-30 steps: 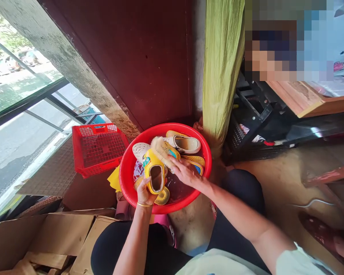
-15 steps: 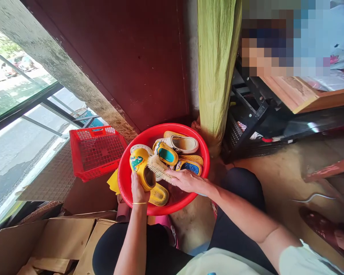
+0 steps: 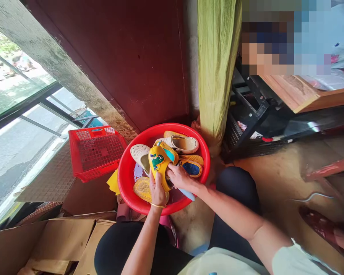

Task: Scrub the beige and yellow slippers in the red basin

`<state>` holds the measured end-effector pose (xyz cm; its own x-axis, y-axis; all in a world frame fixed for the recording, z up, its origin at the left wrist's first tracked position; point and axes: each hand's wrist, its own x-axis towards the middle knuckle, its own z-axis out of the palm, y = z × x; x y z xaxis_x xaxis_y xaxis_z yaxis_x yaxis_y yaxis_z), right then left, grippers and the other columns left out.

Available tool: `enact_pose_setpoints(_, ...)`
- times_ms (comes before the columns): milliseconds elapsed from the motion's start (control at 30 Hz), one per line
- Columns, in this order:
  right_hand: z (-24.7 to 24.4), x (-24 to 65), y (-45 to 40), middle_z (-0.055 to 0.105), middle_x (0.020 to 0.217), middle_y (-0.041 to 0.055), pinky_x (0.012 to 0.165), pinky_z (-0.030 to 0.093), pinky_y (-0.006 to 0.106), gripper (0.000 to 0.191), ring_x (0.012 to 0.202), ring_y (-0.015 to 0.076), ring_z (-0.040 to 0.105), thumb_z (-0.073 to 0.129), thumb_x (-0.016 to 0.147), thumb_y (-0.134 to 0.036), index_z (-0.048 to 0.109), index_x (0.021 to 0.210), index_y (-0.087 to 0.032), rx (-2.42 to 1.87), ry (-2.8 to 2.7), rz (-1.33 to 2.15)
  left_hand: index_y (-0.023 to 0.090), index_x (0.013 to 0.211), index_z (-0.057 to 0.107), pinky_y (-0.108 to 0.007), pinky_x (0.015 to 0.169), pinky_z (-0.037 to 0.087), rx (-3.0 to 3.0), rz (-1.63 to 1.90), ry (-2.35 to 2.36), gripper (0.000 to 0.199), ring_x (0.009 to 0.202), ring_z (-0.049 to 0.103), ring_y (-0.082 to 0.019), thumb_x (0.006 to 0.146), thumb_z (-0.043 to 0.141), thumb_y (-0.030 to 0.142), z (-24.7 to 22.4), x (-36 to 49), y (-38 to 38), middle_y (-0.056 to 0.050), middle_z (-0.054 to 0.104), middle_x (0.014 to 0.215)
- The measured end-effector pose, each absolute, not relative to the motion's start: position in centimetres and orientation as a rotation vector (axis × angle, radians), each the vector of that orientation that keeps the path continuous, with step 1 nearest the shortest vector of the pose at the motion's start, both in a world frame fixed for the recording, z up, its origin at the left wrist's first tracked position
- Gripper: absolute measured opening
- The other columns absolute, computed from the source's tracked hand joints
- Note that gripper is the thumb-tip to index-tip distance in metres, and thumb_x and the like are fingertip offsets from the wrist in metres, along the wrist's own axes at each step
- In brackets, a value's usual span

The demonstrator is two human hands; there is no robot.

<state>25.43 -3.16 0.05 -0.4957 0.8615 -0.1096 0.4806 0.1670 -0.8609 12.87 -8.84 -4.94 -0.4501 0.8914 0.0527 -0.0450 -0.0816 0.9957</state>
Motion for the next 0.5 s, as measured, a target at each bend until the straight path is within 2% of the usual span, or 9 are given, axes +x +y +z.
enact_pose_setpoints(133,-0.4,26.4,-2.8,0.061,0.076,-0.003,0.048,0.04,0.021,0.029,0.046,0.0099,0.054,0.036,0.104,-0.031,0.059,0.12,-0.021,-1.052,-2.105,1.59,0.024,0.15,0.048,-0.041,0.112,0.049,0.907,1.613,1.447,0.066,0.133,0.059,-0.028,0.094,0.058,0.058,-5.3,11.5,-8.8,-0.01,0.061,0.145)
enact_pose_setpoints(200,-0.6,27.3,-3.1,0.062,0.078,-0.0028,0.05,0.041,0.021,0.029,0.049,0.0094,0.055,0.04,0.104,-0.032,0.061,0.12,-0.021,-0.912,-2.256,1.657,0.024,0.148,0.051,-0.04,0.113,0.048,0.883,1.634,1.458,0.065,0.135,0.057,-0.028,0.092,0.061,0.057,-5.3,10.1,-8.8,-0.01,0.06,0.146)
enact_pose_setpoints(300,-0.9,28.4,-4.1,0.069,0.085,-0.0002,0.061,0.044,0.022,0.029,0.064,0.0112,0.06,0.044,0.103,-0.031,0.066,0.12,-0.021,-0.783,-2.512,1.491,0.023,0.146,0.054,-0.037,0.117,0.043,0.904,1.672,1.493,0.066,0.142,0.05,-0.028,0.09,0.066,0.055,-5.5,8.2,-8.6,-0.008,0.056,0.151)
enact_pose_setpoints(367,-0.9,29.0,-4.8,0.073,0.092,0.0031,0.068,0.046,0.025,0.033,0.073,0.0149,0.065,0.044,0.104,-0.033,0.066,0.126,-0.022,-0.783,-2.641,1.327,0.022,0.148,0.052,-0.035,0.119,0.039,0.947,1.643,1.505,0.068,0.145,0.045,-0.028,0.089,0.068,0.053,-5.8,7.6,-8.3,-0.008,0.054,0.154)
enact_pose_setpoints(433,-0.7,29.9,-5.2,0.076,0.101,0.0071,0.071,0.048,0.028,0.037,0.079,0.0192,0.069,0.044,0.104,-0.037,0.065,0.132,-0.024,-0.847,-2.742,1.192,0.021,0.149,0.05,-0.036,0.121,0.037,0.996,1.609,1.52,0.068,0.147,0.043,-0.029,0.091,0.066,0.052,-6.2,7.5,-8.1,-0.008,0.052,0.155)
enact_pose_setpoints(500,-0.7,31.1,-5.2,0.077,0.109,0.0088,0.076,0.051,0.029,0.038,0.086,0.0214,0.072,0.05,0.101,-0.033,0.065,0.136,-0.027,-0.924,-2.791,1.039,0.022,0.149,0.05,-0.038,0.121,0.037,1.07,1.583,1.597,0.066,0.146,0.044,-0.03,0.092,0.064,0.053,-6.6,7.8,-8.0,-0.009,0.052,0.155)
